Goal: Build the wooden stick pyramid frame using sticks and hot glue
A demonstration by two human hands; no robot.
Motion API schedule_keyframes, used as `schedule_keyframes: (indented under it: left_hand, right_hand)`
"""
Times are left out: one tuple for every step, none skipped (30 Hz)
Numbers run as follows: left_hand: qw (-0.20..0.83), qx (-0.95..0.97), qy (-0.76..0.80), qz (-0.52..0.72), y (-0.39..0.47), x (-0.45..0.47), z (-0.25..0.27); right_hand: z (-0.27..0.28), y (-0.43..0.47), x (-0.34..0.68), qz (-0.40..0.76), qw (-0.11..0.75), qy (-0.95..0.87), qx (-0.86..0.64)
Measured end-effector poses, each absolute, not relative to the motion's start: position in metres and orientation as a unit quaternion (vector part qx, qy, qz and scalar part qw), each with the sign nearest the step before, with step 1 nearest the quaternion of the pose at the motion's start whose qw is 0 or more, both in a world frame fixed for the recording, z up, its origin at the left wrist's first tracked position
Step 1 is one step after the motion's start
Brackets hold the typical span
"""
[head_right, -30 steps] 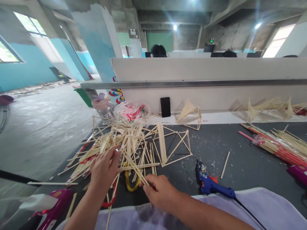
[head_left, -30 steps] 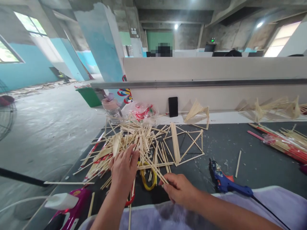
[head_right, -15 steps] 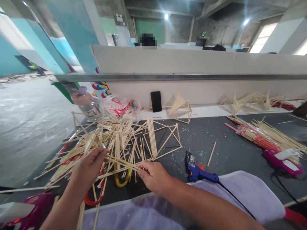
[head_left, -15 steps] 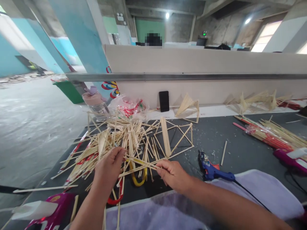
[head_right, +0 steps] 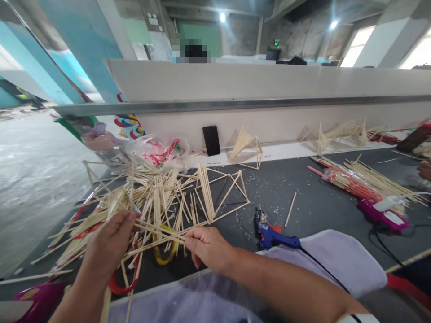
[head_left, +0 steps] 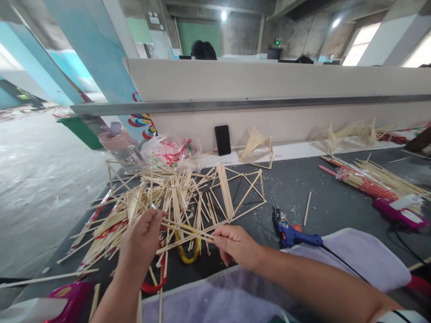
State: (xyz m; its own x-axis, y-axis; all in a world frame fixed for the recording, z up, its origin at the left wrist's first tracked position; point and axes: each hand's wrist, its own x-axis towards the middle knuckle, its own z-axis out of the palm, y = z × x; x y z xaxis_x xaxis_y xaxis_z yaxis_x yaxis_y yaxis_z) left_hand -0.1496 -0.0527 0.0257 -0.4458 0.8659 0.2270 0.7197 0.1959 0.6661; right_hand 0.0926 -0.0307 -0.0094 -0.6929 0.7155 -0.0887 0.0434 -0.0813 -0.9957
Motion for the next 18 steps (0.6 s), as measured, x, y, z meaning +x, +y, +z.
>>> schedule_keyframes:
  left_hand:
    - [0.107, 0.511, 0.767, 0.373, -0.052, -0.151, 0.024]
    - [0.112, 0.51, 0.768, 0.371, -0.051, -0.152, 0.023]
    - [0.116, 0.512, 0.767, 0.368, -0.05, -0.153, 0.021]
    - [0.118, 0.519, 0.764, 0.366, -0.049, -0.153, 0.02]
    - [0.118, 0.528, 0.758, 0.364, -0.048, -0.154, 0.018]
    - [0.114, 0.539, 0.751, 0.364, -0.047, -0.155, 0.017]
    - [0.106, 0.55, 0.744, 0.364, -0.047, -0.155, 0.016]
    - [0.096, 0.559, 0.738, 0.365, -0.046, -0.155, 0.015]
    - [0.088, 0.566, 0.734, 0.363, -0.046, -0.155, 0.014]
    - [0.085, 0.571, 0.732, 0.361, -0.045, -0.156, 0.014]
    - [0.085, 0.571, 0.733, 0.361, -0.045, -0.156, 0.013]
    - [0.089, 0.567, 0.734, 0.362, -0.045, -0.156, 0.013]
    - [0.094, 0.562, 0.738, 0.362, -0.044, -0.156, 0.013]
    - [0.095, 0.557, 0.742, 0.361, -0.044, -0.156, 0.012]
    - [0.094, 0.554, 0.746, 0.357, -0.043, -0.157, 0.012]
    - [0.09, 0.552, 0.749, 0.354, -0.043, -0.157, 0.012]
    - [0.087, 0.554, 0.751, 0.35, -0.043, -0.158, 0.012]
    - [0.084, 0.556, 0.752, 0.345, -0.043, -0.158, 0.013]
  right_hand:
    - [-0.011, -0.03, 0.092, 0.68, 0.251, -0.621, -0.299]
    - [-0.011, -0.03, 0.091, 0.684, 0.252, -0.615, -0.3]
    - [-0.012, -0.029, 0.091, 0.683, 0.254, -0.614, -0.303]
    - [-0.012, -0.029, 0.09, 0.676, 0.257, -0.618, -0.309]
    - [-0.012, -0.03, 0.09, 0.664, 0.262, -0.625, -0.315]
    - [-0.011, -0.03, 0.09, 0.649, 0.266, -0.636, -0.322]
    - [-0.011, -0.031, 0.09, 0.634, 0.27, -0.647, -0.327]
    - [-0.01, -0.032, 0.09, 0.619, 0.271, -0.659, -0.33]
    - [-0.01, -0.032, 0.09, 0.608, 0.274, -0.667, -0.332]
    - [-0.01, -0.033, 0.09, 0.599, 0.276, -0.674, -0.333]
    - [-0.01, -0.033, 0.091, 0.592, 0.279, -0.68, -0.331]
    - [-0.01, -0.033, 0.091, 0.586, 0.282, -0.684, -0.329]
    - [-0.011, -0.033, 0.091, 0.58, 0.285, -0.69, -0.327]
    - [-0.011, -0.033, 0.092, 0.574, 0.286, -0.694, -0.327]
    - [-0.011, -0.033, 0.092, 0.569, 0.285, -0.699, -0.327]
    - [-0.011, -0.033, 0.092, 0.566, 0.283, -0.702, -0.327]
    - [-0.011, -0.033, 0.092, 0.564, 0.282, -0.704, -0.328]
    - [-0.011, -0.034, 0.092, 0.562, 0.284, -0.704, -0.328]
